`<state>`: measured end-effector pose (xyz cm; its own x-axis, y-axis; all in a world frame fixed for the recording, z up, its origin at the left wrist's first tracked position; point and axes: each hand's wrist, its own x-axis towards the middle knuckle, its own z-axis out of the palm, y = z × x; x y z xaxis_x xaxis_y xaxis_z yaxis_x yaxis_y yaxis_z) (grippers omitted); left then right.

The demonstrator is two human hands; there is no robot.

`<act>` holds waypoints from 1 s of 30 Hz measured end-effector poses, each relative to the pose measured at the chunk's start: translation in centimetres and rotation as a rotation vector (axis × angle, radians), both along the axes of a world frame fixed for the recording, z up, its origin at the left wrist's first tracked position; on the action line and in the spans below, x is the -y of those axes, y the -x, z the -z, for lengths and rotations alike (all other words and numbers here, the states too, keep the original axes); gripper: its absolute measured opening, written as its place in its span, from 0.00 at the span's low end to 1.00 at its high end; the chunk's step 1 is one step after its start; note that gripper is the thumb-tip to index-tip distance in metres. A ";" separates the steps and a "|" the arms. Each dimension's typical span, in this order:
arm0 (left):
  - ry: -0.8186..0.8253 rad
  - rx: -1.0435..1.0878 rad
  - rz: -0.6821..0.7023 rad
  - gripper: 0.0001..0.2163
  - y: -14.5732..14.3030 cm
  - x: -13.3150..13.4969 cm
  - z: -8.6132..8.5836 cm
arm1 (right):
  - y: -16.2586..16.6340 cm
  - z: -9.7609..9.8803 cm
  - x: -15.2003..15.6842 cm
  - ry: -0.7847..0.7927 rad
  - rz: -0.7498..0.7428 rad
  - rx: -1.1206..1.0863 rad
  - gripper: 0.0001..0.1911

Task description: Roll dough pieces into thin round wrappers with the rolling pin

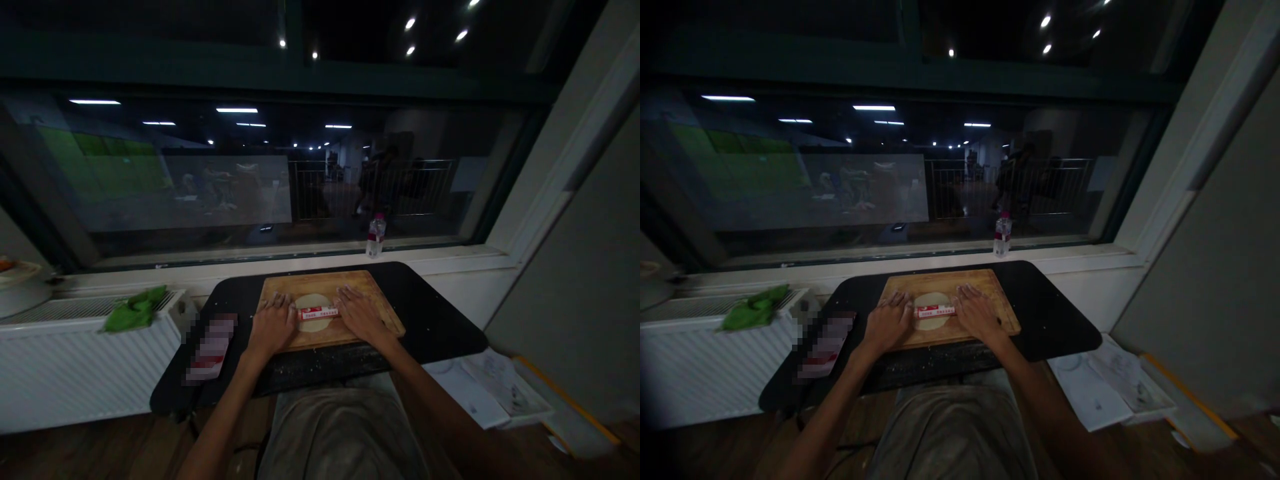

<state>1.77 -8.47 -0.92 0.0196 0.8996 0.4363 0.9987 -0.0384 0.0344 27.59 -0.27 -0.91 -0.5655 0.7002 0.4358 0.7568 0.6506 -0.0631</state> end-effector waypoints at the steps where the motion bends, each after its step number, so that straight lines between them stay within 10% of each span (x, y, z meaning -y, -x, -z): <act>1: -0.010 0.013 -0.003 0.24 -0.2 0.6 0.1 | -0.1 0.0 0.4 -0.002 -0.004 -0.007 0.31; 30: -0.140 0.091 0.161 0.23 -0.8 6.2 3.0 | -3.0 2.1 5.3 -0.023 -0.053 -0.105 0.29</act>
<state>2.53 -14.63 -3.93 0.1123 0.8186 0.5633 0.9724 -0.2073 0.1074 30.59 -5.59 -2.98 -0.5523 0.6595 0.5100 0.7112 0.6919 -0.1244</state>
